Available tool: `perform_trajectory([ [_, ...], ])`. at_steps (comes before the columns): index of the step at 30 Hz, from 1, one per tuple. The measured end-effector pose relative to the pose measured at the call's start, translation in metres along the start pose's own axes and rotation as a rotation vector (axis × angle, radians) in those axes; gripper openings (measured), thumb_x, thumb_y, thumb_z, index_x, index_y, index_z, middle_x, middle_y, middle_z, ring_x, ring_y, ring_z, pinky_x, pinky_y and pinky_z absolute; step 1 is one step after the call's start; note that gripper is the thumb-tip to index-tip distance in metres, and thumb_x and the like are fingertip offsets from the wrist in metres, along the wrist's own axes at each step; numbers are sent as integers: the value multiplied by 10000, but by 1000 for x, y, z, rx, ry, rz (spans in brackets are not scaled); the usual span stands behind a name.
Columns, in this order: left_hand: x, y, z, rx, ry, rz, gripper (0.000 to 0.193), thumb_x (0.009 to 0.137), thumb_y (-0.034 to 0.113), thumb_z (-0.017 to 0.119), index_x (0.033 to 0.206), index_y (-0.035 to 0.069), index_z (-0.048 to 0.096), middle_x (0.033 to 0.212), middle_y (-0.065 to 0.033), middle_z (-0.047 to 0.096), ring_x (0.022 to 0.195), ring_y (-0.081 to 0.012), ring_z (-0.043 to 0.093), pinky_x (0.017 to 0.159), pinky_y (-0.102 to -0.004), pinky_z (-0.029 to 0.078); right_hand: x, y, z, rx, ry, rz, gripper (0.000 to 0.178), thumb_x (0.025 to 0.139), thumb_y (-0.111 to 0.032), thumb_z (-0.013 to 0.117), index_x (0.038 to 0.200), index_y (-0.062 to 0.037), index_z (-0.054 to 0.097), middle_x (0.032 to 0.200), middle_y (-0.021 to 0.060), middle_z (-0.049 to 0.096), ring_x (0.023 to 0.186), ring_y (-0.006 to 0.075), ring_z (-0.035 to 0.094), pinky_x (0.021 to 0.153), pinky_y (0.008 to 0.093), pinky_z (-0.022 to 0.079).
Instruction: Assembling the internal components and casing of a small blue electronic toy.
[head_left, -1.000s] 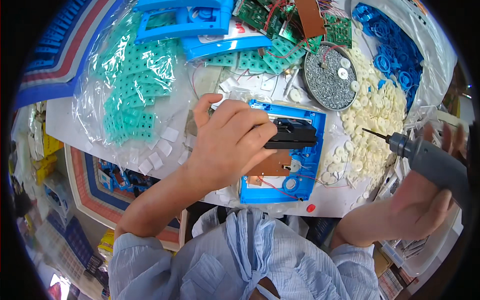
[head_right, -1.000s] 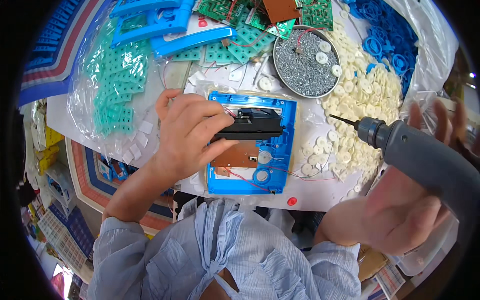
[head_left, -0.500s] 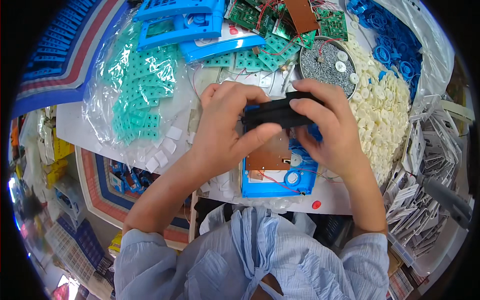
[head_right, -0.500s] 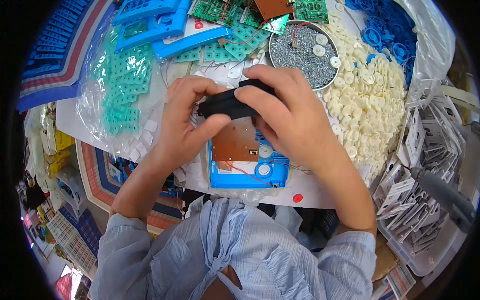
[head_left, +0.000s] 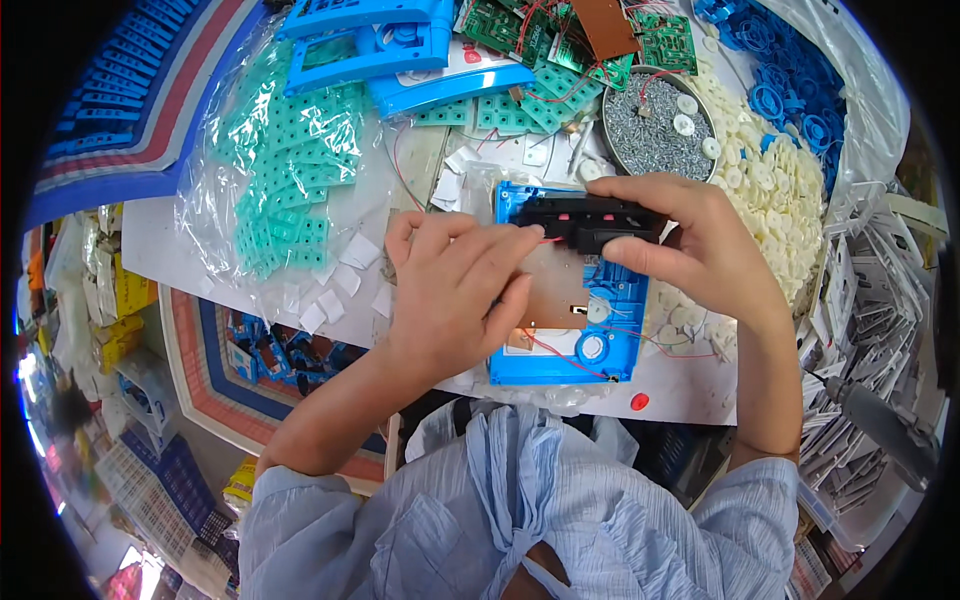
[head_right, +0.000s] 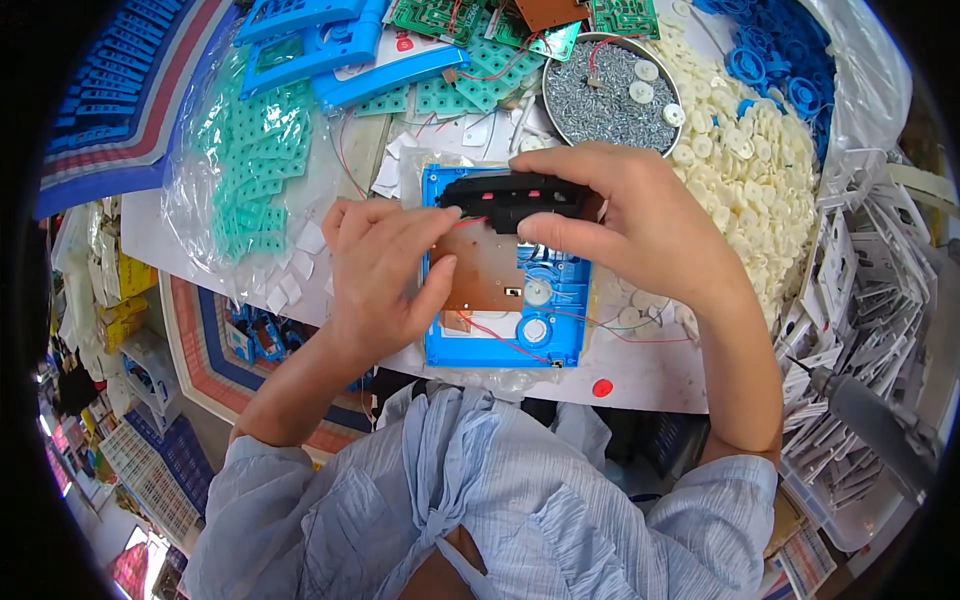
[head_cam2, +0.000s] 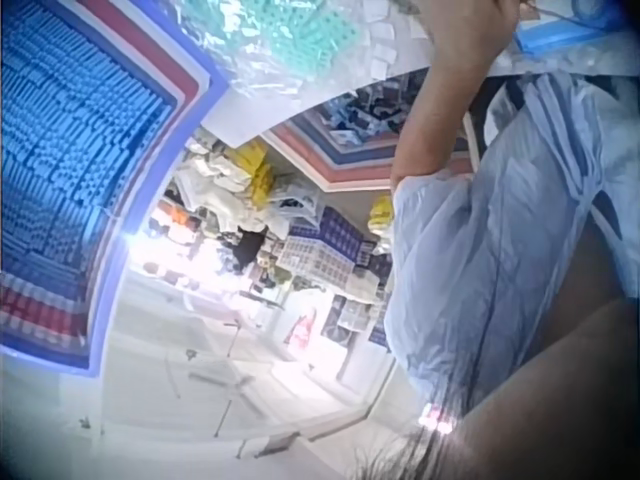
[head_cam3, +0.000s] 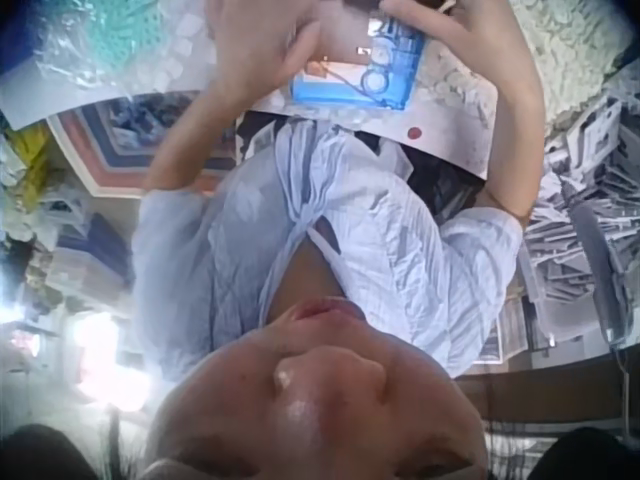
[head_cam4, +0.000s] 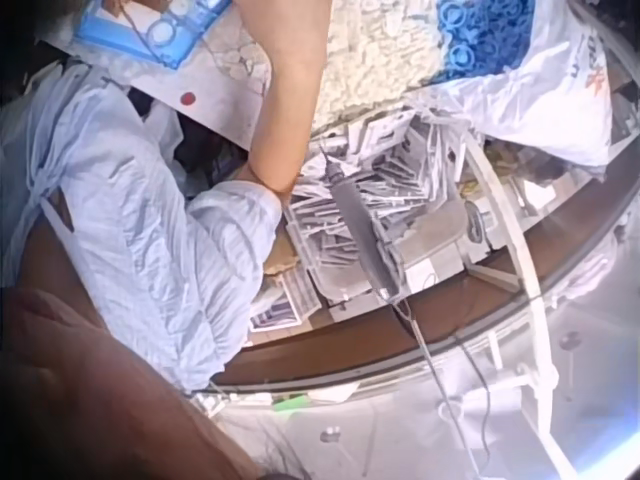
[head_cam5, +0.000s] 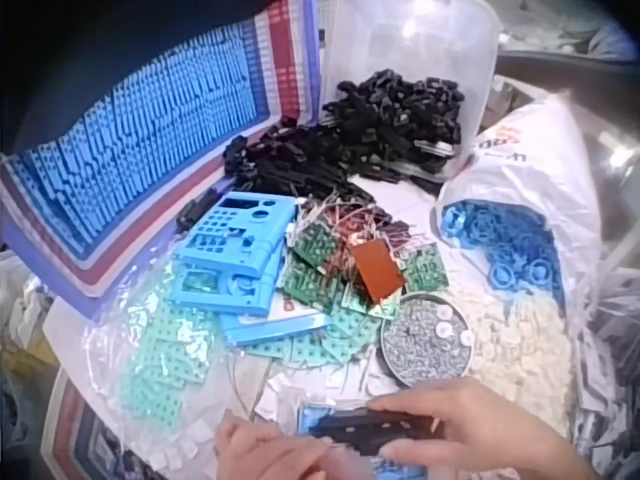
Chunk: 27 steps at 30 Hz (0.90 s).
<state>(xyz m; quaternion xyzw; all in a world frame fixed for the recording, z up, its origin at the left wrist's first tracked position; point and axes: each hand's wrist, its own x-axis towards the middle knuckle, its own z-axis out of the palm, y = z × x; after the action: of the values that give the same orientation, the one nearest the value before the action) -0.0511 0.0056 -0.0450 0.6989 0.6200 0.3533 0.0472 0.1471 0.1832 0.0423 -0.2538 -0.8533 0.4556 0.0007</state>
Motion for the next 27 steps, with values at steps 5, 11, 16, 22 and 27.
perform_trajectory([
  [5, 3, 6, 5, 55, 23, 11, 447, 776, 104, 741, 1221, 93, 705, 1076, -24, 673, 969, -241, 573, 903, -441, 352, -4, 21, 19, -41, 212, -58, 444, 826, -122, 803, 1239, -10, 686, 1157, 101, 639, 884, 206, 682, 703, 307, 552],
  [11, 2, 5, 5, 56, 15, 4, 463, 774, 104, 738, 1235, 88, 698, 1064, -26, 659, 972, -243, 575, 905, -446, 351, -7, 1, 17, -202, 204, -164, 484, 779, -29, 803, 1248, -51, 688, 1142, 108, 616, 828, 244, 672, 686, 331, 547],
  [16, 1, 5, 4, 55, 26, 8, 460, 772, 104, 736, 1229, 88, 696, 1063, -32, 652, 975, -244, 577, 903, -450, 352, -10, 16, 37, -363, 302, -172, 531, 747, -26, 822, 1262, -61, 699, 1128, 116, 640, 812, 239, 669, 687, 332, 545],
  [22, -2, 3, 5, 37, 17, 19, 443, 772, 116, 736, 1212, 91, 695, 1054, -37, 644, 978, -252, 576, 903, -447, 350, -9, 37, 55, -369, 410, -279, 573, 727, -29, 834, 1283, -85, 707, 1156, 112, 647, 913, 263, 639, 788, 352, 532],
  [27, 22, 6, -9, -26, -72, 20, 363, 774, 130, 751, 1133, 105, 703, 1027, -50, 638, 959, -263, 587, 891, -443, 370, -15, 15, 35, -434, 335, -138, 547, 737, -116, 845, 1270, -102, 723, 1284, 134, 622, 1131, 309, 571, 1019, 431, 458],
])
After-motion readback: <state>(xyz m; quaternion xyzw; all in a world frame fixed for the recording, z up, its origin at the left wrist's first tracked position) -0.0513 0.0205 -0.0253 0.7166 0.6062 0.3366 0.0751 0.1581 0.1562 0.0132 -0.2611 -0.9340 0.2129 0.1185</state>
